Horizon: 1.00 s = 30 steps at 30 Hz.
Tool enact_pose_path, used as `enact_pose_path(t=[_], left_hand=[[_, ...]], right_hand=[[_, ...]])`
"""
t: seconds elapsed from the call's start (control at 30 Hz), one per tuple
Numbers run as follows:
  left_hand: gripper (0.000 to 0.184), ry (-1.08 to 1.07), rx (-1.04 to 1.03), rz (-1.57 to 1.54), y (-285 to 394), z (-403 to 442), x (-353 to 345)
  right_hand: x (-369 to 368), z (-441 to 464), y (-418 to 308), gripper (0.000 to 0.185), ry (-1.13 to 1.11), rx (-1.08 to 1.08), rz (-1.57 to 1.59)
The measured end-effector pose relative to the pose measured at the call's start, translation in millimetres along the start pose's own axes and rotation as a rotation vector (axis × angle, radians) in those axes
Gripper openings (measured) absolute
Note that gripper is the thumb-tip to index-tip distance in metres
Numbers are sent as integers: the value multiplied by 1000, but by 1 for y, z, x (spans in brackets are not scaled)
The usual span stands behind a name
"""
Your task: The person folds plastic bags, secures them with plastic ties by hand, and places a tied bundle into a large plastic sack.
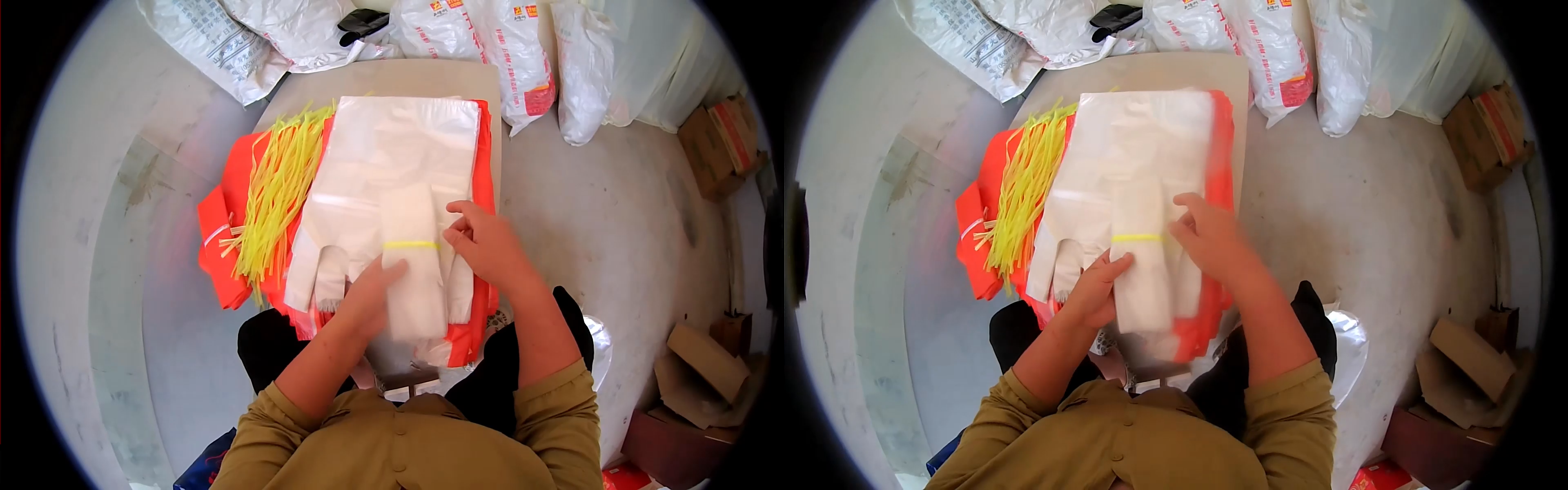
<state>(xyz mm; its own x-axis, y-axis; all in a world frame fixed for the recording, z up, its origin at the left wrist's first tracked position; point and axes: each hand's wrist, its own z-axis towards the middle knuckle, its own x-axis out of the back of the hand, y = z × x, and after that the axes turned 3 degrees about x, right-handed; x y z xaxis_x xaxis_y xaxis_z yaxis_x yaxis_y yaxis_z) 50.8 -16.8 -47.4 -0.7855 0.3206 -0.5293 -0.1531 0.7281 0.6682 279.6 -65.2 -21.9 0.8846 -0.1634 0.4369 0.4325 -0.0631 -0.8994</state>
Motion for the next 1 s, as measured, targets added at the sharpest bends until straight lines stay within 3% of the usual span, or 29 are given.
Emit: enact_pose_path(t=[0.2, 0.5, 0.7, 0.9, 1.0], left_hand=[[39, 12, 15, 39, -1, 1, -5], [47, 51, 45, -74, -7, 4, -16], [44, 89, 25, -128, -9, 1, -21], [44, 74, 26, 2, -10, -15, -14], [43, 18, -82, 46, -23, -13, -4]], right_hand=[[-9, 4, -1, 51, -61, -56, 130], [-20, 8, 21, 47, 107, 9, 362], [-16, 0, 15, 54, -72, -58, 209], [-15, -15, 8, 43, -171, -81, 477], [-19, -26, -3, 42, -109, -139, 532]])
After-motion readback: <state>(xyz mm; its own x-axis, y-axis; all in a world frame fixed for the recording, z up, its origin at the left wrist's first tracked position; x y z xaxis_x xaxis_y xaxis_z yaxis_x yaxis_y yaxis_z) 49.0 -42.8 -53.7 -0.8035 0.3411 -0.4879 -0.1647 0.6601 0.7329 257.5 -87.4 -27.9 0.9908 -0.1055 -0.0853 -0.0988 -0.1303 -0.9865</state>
